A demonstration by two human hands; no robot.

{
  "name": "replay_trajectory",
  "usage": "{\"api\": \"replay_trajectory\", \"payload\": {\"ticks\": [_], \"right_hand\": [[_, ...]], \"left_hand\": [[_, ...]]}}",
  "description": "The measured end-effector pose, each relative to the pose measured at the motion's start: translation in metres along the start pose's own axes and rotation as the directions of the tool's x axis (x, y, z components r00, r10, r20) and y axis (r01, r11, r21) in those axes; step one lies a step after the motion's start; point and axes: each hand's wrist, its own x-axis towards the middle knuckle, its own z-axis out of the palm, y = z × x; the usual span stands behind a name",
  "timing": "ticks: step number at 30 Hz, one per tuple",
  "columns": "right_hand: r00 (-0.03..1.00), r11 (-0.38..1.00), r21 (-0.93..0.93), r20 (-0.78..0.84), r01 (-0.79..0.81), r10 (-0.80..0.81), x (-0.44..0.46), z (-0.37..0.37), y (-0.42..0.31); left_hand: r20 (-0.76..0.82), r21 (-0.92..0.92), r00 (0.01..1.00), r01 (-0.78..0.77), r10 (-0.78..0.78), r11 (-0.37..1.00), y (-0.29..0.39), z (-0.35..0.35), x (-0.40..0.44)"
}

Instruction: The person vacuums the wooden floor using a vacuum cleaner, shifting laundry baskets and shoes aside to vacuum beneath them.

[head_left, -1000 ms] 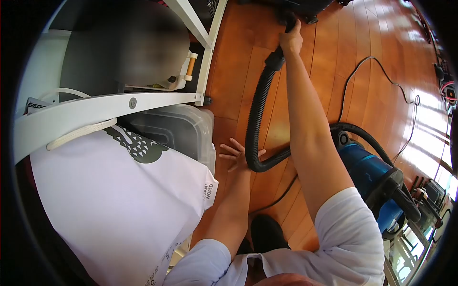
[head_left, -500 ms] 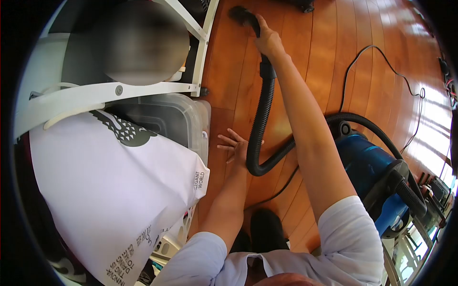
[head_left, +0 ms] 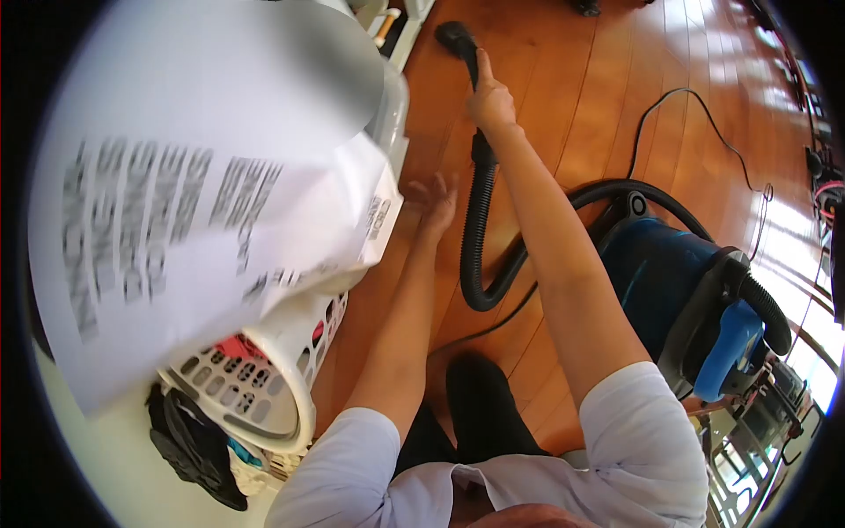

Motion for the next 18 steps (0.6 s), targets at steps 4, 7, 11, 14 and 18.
{"api": "replay_trajectory", "payload": {"ticks": [4,7,11,14,18], "right_hand": [[0.997,0.996,0.057,-0.052,0.062,-0.059,-0.034,0.028,0.011],[0.998,0.993,0.100,-0.035,0.064,-0.061,-0.073,0.035,0.016],[0.998,0.998,0.011,0.015,0.055,-0.055,-0.150,0.051,0.022],[0.996,0.997,-0.008,0.032,0.082,-0.082,-0.217,0.066,0.029],[0.989,0.978,-0.142,0.037,0.150,-0.146,-0.314,0.085,0.055]], "left_hand": [[-0.050,-0.528,0.831,-0.493,0.554,0.691,-0.014,0.004,-0.049],[0.047,-0.504,0.876,-0.395,0.481,0.768,-0.028,0.011,-0.101],[-0.059,-0.619,0.915,-0.347,0.399,0.705,-0.086,0.058,-0.145],[-0.059,-0.715,0.936,-0.283,0.347,0.640,-0.138,0.090,-0.186],[-0.088,-0.838,0.942,-0.246,0.325,0.487,-0.197,0.153,-0.253]]}}
